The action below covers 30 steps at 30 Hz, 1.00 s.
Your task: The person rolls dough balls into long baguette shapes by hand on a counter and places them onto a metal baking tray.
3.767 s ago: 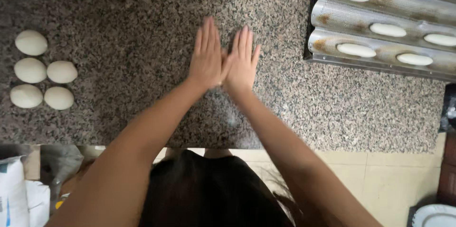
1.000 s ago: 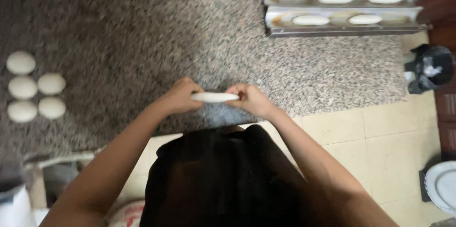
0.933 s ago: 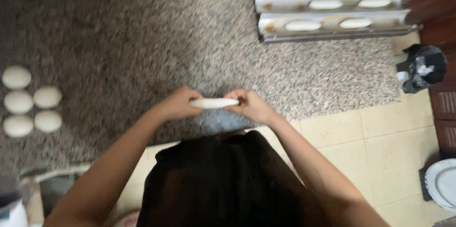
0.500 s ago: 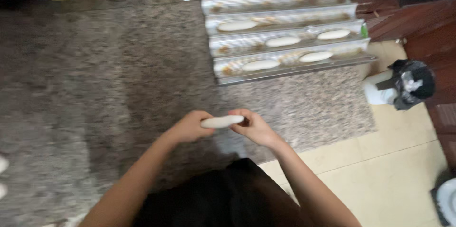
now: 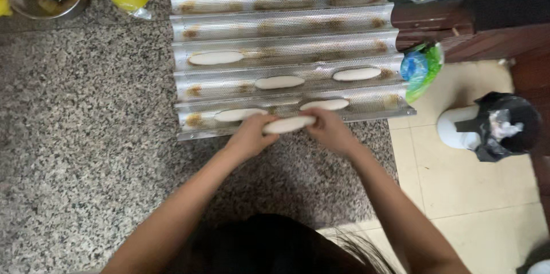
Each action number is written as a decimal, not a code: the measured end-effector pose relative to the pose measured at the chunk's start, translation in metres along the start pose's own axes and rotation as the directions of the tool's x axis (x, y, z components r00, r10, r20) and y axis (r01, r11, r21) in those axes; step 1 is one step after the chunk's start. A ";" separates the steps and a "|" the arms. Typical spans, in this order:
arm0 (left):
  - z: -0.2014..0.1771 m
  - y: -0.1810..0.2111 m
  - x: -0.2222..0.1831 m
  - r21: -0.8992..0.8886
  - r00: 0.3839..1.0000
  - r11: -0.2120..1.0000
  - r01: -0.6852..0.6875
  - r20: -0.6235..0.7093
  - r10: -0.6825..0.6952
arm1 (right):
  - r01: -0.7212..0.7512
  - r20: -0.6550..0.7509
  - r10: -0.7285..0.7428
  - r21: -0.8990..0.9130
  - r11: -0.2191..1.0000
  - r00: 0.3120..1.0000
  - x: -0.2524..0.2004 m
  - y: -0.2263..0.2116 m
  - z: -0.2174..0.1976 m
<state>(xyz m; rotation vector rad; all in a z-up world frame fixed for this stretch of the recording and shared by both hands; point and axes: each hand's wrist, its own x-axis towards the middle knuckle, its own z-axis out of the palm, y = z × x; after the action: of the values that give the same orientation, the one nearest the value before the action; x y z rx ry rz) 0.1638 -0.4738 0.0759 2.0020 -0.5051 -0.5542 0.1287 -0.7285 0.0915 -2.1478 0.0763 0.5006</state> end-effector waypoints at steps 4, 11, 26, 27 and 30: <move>-0.006 0.012 0.069 0.183 0.993 0.983 -0.023 -0.113 0.044 | 0.101 -0.091 -0.117 -0.163 0.981 0.989 0.052 0.007 -0.056; -0.022 0.004 0.176 0.157 0.983 0.985 0.078 -0.179 -0.049 | 0.162 -0.146 -0.189 -0.182 0.970 0.971 0.137 0.008 -0.109; -0.011 -0.017 0.206 0.228 0.945 0.937 0.265 -0.256 -0.205 | -0.008 -0.104 -0.018 -0.247 0.969 0.994 0.174 0.038 -0.109; -0.013 -0.016 0.203 0.252 0.929 0.917 0.308 -0.286 -0.234 | -0.008 -0.142 -0.036 -0.292 0.956 0.989 0.171 0.040 -0.110; -0.021 -0.013 0.185 0.238 0.889 0.901 0.362 -0.379 -0.256 | 0.025 -0.271 -0.146 -0.404 0.915 0.951 0.156 0.046 -0.113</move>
<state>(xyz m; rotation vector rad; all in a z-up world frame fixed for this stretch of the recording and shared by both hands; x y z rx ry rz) 0.3280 -0.5568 0.0417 2.4366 -0.0486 -0.3199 0.2972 -0.8250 0.0549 -2.6018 0.0482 0.1414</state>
